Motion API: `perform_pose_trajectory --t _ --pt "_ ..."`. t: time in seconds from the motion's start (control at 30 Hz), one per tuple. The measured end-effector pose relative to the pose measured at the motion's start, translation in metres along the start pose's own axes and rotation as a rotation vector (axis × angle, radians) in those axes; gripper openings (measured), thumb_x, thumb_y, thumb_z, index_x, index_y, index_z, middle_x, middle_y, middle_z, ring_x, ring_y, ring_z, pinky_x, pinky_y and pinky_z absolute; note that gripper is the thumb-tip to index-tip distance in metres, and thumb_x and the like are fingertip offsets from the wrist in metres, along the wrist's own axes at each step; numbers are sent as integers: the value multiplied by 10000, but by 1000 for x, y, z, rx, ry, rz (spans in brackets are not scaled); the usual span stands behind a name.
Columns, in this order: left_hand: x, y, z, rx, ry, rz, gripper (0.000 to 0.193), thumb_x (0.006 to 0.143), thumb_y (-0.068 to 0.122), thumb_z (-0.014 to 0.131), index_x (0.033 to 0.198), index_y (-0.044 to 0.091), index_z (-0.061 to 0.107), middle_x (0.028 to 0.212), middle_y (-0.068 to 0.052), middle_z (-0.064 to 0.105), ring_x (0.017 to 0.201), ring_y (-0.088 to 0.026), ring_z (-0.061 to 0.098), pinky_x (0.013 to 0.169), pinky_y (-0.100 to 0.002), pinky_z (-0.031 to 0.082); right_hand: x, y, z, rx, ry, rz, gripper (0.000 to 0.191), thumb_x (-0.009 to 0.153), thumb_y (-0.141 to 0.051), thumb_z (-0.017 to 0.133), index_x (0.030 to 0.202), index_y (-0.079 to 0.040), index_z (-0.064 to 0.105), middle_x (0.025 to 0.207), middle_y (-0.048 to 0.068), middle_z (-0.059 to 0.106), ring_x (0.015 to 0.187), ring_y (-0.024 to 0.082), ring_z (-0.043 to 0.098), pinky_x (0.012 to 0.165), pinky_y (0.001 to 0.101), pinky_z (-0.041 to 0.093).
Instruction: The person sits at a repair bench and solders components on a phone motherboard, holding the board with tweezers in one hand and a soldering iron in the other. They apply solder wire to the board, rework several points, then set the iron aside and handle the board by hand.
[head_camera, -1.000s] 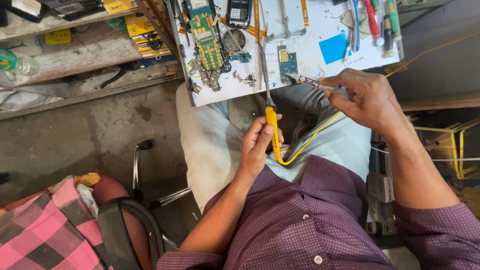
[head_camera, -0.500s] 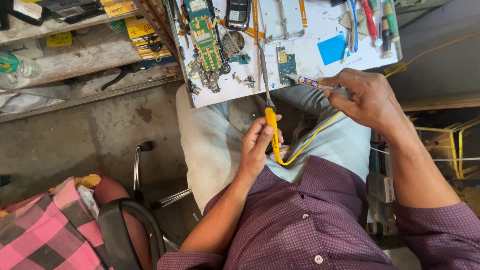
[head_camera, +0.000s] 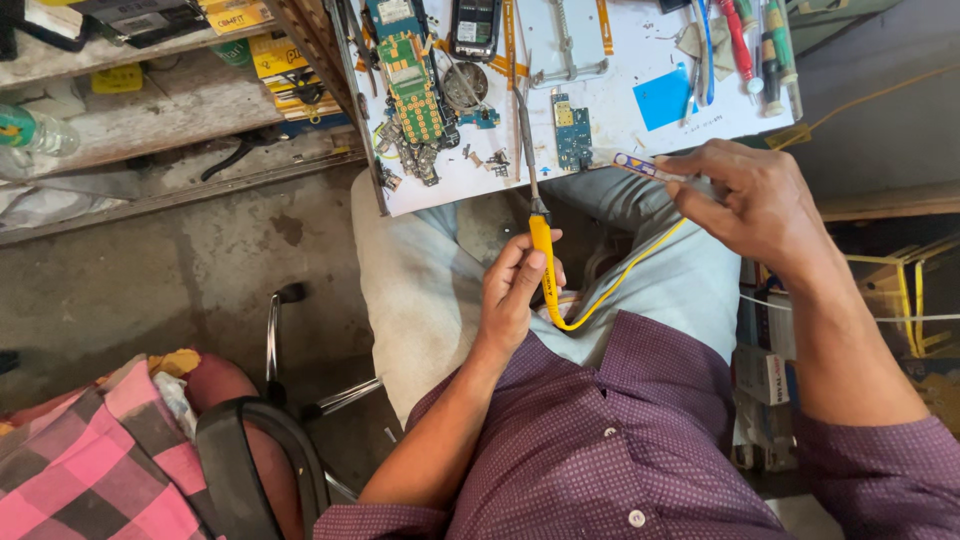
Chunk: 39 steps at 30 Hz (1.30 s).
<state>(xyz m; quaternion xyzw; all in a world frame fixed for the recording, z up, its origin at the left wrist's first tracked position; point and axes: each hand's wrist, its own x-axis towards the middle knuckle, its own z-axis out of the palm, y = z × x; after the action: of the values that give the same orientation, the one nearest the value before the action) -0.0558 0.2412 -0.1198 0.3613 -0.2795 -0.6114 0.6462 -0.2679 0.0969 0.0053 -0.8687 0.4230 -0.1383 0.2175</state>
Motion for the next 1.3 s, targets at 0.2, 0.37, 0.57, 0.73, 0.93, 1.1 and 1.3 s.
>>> perform_pose_trajectory --t 0.2,0.37,0.57,0.73,0.93,1.1,1.3 --pt "1 0 1 18 7 5 407 1108 311 549 1348 -15 587 918 -39 641 845 -93 598 778 -252 496 -7 4 -1 -5 -2 30 240 925 -143 735 1157 -86 756 864 92 678 566 187 547 542 313 432" --pt "0 0 1 15 11 5 403 1107 307 551 1346 -15 588 915 -39 641 844 -93 598 781 -251 494 -8 6 -1 -14 -5 34 222 928 -148 740 1139 -80 751 859 98 680 559 187 543 539 316 426" --pt "1 -1 0 14 7 19 406 1110 308 552 1348 -19 589 916 -42 641 847 -94 598 794 -251 489 -8 5 -1 -11 -12 34 238 921 -141 737 1151 -86 755 844 100 672 554 190 539 531 319 420" --pt "0 -1 0 18 12 7 407 1105 311 550 1343 -17 590 907 -41 642 837 -93 597 775 -252 491 -8 4 -2 -7 -6 20 240 923 -140 733 1156 -87 751 862 97 673 563 185 541 533 315 423" --pt "0 -1 0 18 6 19 407 1112 311 551 1348 -19 589 916 -43 639 847 -96 598 787 -253 493 -6 3 -2 -12 -6 6 241 914 -139 744 1148 -81 752 849 89 669 558 182 532 530 313 413" --pt "1 -1 1 21 7 14 408 1109 313 548 1348 -16 588 911 -40 641 841 -94 600 777 -253 498 -5 4 -1 -19 1 22 233 927 -148 756 1151 -83 758 852 88 671 537 183 515 527 319 407" --pt "1 -1 1 19 2 16 406 1111 313 547 1347 -14 588 907 -38 640 836 -92 601 774 -252 499 -6 8 0 -26 25 13 227 938 -147 749 1153 -77 758 900 88 691 559 171 535 543 304 429"
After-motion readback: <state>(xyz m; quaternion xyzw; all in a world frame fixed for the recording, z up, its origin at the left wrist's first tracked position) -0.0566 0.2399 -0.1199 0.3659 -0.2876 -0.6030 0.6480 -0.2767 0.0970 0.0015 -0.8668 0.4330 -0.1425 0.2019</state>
